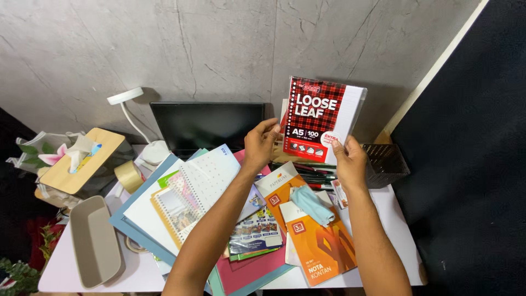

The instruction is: The person wipes the covers of several stationery items, including notebooks and a loose-leaf pad, using a light blue cloth. They handle each item individually, wipe its surface, and then place it into a wooden organizer on the desk.

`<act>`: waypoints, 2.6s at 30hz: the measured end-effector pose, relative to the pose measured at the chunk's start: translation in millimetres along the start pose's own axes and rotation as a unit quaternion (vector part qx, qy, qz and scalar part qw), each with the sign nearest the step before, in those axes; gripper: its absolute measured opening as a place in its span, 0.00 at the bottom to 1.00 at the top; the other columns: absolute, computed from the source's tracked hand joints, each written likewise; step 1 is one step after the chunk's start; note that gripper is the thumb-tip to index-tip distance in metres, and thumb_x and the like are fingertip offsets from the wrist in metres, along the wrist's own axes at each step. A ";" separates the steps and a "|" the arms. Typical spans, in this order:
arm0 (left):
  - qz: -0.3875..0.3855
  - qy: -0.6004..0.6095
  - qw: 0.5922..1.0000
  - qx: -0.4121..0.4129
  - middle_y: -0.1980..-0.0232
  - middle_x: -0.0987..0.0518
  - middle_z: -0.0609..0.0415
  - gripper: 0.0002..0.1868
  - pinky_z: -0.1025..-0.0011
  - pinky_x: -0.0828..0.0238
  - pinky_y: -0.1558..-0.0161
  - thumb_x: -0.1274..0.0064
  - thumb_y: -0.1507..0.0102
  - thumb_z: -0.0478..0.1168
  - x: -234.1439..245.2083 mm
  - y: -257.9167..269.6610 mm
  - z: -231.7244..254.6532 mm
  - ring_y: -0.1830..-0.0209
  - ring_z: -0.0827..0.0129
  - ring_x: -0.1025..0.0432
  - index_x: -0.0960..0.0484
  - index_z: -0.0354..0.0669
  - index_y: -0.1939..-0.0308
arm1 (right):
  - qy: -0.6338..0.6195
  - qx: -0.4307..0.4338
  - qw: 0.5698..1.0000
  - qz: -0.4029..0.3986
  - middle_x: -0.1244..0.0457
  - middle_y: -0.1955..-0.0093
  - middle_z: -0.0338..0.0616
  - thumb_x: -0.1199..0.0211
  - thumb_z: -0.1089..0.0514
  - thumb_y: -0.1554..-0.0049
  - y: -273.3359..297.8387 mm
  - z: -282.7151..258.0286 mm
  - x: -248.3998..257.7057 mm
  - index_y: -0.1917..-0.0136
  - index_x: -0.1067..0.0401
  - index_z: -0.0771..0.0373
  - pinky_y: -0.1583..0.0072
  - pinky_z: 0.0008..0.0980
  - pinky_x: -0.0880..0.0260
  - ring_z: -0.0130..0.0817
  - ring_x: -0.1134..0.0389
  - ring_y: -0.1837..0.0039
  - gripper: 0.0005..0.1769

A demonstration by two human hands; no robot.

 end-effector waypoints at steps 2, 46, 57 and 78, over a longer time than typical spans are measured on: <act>-0.015 0.018 1.000 -0.019 0.54 0.15 0.51 0.20 0.74 0.21 0.55 0.45 0.32 0.39 -13.5 -14.7 -2.7 0.58 0.74 0.21 0.21 0.34 0.38 | -0.040 0.017 0.999 -0.014 0.30 0.41 0.44 0.43 0.62 0.34 -15.6 8.9 3.6 0.38 0.29 0.68 0.37 0.28 0.31 0.26 0.32 0.40 0.12; -0.021 -0.395 0.918 -0.018 0.51 0.15 0.47 0.17 0.58 0.24 0.53 0.41 0.40 0.46 67.5 49.6 -18.8 0.55 0.53 0.20 0.13 0.44 0.50 | 0.507 -0.075 0.820 -0.255 0.38 0.33 0.49 0.27 0.44 0.49 39.1 24.0 -28.0 0.33 0.30 0.56 0.33 0.45 0.34 0.46 0.36 0.31 0.34; 0.074 -0.587 0.806 0.008 0.49 0.18 0.46 0.22 0.56 0.40 0.42 0.42 0.35 0.52 218.6 76.1 -45.1 0.45 0.55 0.29 0.15 0.39 0.46 | 0.511 -0.067 0.796 -0.317 0.30 0.42 0.51 0.32 0.51 0.46 79.4 43.1 -31.7 0.36 0.30 0.58 0.40 0.46 0.28 0.48 0.27 0.39 0.26; 0.114 -0.391 0.911 -0.063 0.58 0.23 0.56 0.10 0.61 0.40 0.48 0.43 0.34 0.46 255.8 114.6 -31.9 0.52 0.60 0.31 0.11 0.48 0.55 | 0.384 0.287 0.731 -0.485 0.45 0.22 0.51 0.44 0.57 0.39 175.5 -8.1 -241.1 0.27 0.37 0.64 0.23 0.46 0.50 0.44 0.48 0.20 0.28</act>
Point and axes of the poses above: each hand's wrist, its own y-axis away from the middle knuckle, its own x-axis out of the back of the hand, z = x × y, the point moved 6 cm from there along -y, towards the middle knuckle
